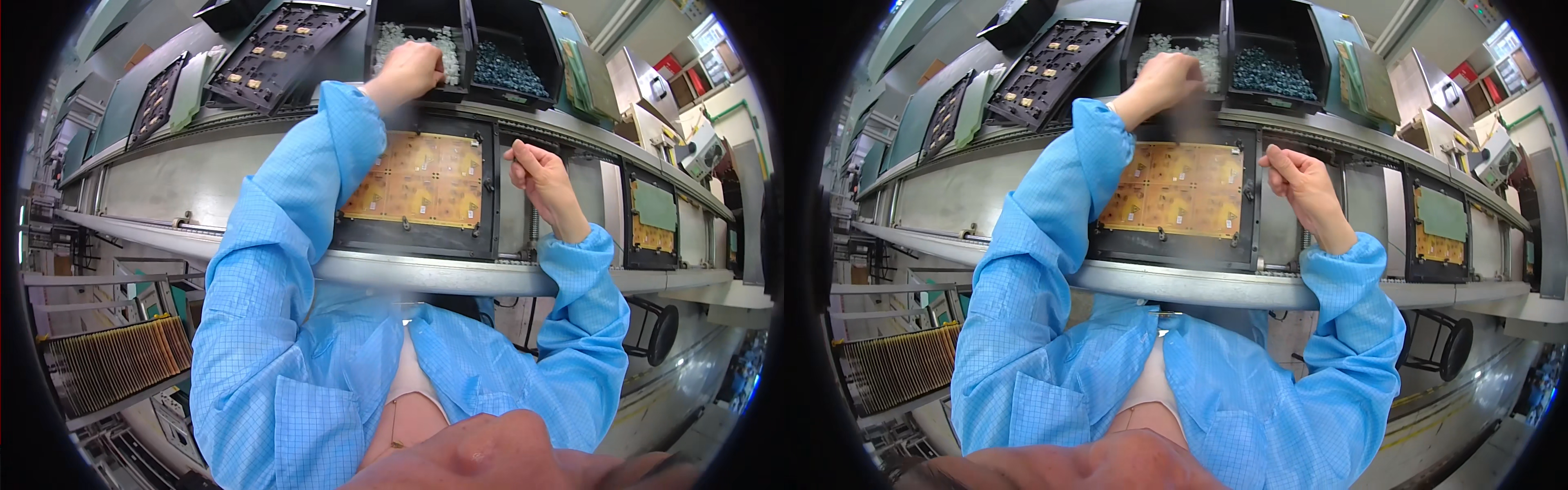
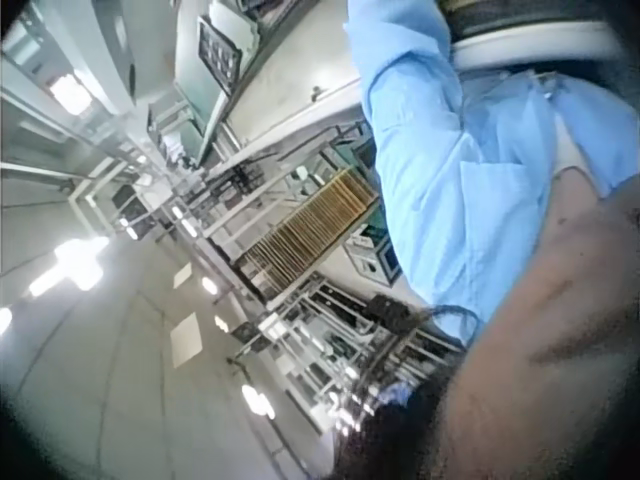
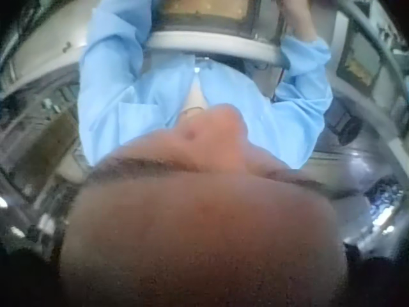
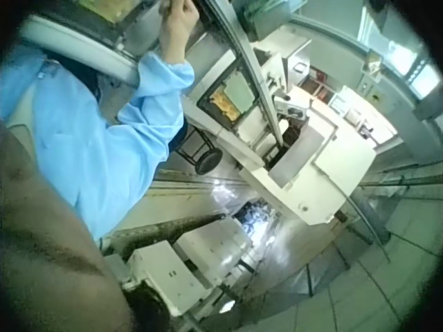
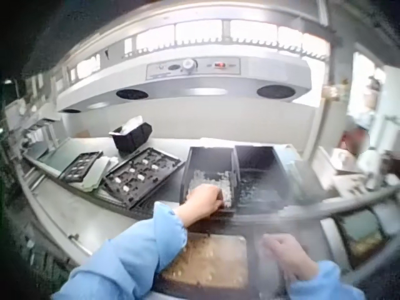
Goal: Assembling electronic components onto printed circuit boards on a factory production line.
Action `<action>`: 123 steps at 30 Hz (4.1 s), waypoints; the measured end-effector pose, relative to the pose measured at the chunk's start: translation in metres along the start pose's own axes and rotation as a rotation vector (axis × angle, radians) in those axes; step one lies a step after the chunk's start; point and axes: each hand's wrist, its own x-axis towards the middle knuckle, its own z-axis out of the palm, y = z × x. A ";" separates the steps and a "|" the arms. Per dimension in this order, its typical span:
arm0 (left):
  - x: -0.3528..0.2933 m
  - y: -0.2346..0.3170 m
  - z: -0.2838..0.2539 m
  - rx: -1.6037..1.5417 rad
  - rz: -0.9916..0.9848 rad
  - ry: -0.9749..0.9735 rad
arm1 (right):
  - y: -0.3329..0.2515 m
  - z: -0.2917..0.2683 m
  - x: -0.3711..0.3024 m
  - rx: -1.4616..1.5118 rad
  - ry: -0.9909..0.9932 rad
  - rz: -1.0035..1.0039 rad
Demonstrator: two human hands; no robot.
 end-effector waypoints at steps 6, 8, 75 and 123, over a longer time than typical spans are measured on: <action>-0.001 -0.019 0.004 -0.078 0.080 0.034 | 0.007 -0.006 -0.003 0.282 -0.144 0.105; -0.003 -0.017 0.001 -0.161 0.061 0.045 | 0.005 -0.009 -0.004 0.259 -0.150 0.120; -0.135 0.023 0.020 -0.844 0.097 0.014 | 0.015 -0.018 0.004 -1.084 0.279 -0.326; -0.094 0.065 0.040 -0.530 0.229 -0.216 | -0.060 -0.048 0.118 -1.820 0.474 -0.654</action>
